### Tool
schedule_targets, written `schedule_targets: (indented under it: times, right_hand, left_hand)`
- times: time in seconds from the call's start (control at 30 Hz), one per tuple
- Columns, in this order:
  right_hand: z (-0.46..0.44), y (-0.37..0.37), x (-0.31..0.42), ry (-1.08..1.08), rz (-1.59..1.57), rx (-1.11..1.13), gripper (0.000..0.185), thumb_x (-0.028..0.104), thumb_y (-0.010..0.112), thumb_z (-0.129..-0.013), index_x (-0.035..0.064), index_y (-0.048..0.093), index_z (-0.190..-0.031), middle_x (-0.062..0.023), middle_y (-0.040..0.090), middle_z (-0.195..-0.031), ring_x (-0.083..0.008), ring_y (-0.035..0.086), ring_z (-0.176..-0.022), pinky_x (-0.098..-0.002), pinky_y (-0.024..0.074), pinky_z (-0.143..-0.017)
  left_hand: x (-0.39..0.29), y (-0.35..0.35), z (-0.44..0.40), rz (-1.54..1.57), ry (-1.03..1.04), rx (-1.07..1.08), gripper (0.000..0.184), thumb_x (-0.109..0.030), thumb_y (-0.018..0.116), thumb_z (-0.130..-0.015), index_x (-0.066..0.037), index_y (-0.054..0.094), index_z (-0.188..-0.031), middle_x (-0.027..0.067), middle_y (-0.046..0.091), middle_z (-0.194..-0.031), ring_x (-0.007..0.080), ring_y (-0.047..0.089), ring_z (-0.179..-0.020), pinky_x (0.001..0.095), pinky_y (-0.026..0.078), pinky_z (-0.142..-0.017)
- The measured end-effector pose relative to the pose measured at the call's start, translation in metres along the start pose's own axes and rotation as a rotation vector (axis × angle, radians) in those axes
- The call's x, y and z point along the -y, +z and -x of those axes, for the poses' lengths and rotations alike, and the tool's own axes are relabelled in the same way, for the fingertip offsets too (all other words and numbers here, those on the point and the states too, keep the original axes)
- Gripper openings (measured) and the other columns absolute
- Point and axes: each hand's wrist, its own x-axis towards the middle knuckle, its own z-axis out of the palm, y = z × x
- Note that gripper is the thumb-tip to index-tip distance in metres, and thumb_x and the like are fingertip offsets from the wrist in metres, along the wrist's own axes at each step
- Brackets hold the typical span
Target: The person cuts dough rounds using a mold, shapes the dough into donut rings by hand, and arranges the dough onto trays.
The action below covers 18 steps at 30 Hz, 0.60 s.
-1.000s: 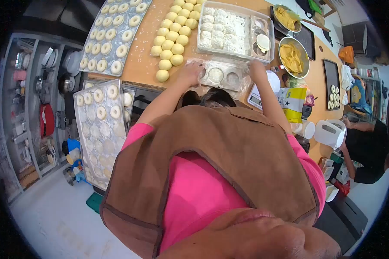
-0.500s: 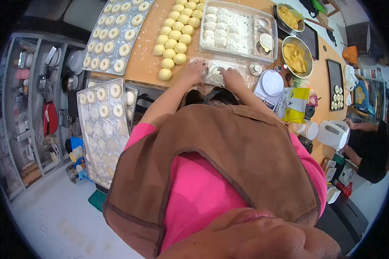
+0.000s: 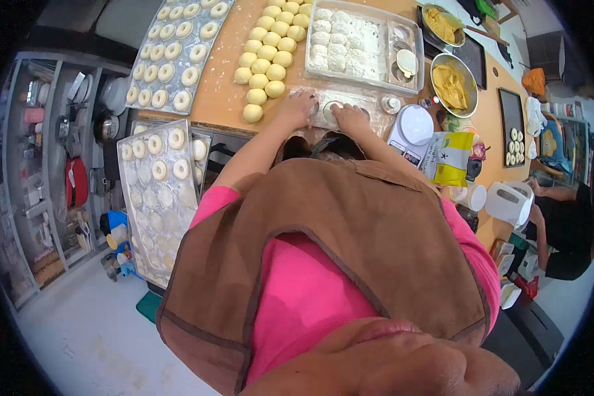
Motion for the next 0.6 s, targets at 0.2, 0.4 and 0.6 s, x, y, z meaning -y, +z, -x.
schedule_targets:
  times: [0.2,0.4,0.6]
  right_hand:
    - [-0.005,-0.006,-0.008,0.129,-0.192,-0.007,0.026,0.016,0.054,-0.083,0.0073,0.051,-0.107,-0.0191,0.063,-0.089,-0.0325,0.06,-0.092,-0.0463,0.0462,-0.08]
    - [0.033,-0.055,-0.07,0.281,-0.601,-0.617,0.018,0.01,0.055,-0.084,0.0023,0.061,-0.099,-0.0172,0.065,-0.094,-0.0318,0.062,-0.085,-0.0379,0.0479,-0.075]
    - [0.038,-0.024,-0.118,0.396,-0.624,-0.647,0.021,0.01,0.055,-0.083,0.0013,0.062,-0.101,-0.0192,0.064,-0.098,-0.033,0.06,-0.092,-0.0395,0.0459,-0.082]
  left_hand:
    - [-0.007,-0.004,-0.018,-0.038,0.021,0.086,0.081,-0.027,0.079,-0.06,-0.017,0.04,-0.131,0.0115,0.032,-0.142,0.034,0.033,-0.13,0.052,0.028,-0.105]
    - [-0.017,-0.023,-0.015,-0.006,-0.005,0.153,0.083,-0.029,0.08,-0.054,-0.019,0.041,-0.127,0.013,0.037,-0.133,0.0342,0.033,-0.127,0.0556,0.024,-0.105]
    - [-0.009,-0.058,0.021,0.178,-0.037,-0.114,0.087,-0.03,0.082,-0.049,-0.012,0.039,-0.123,0.0149,0.039,-0.127,0.0339,0.033,-0.124,0.0502,0.025,-0.105]
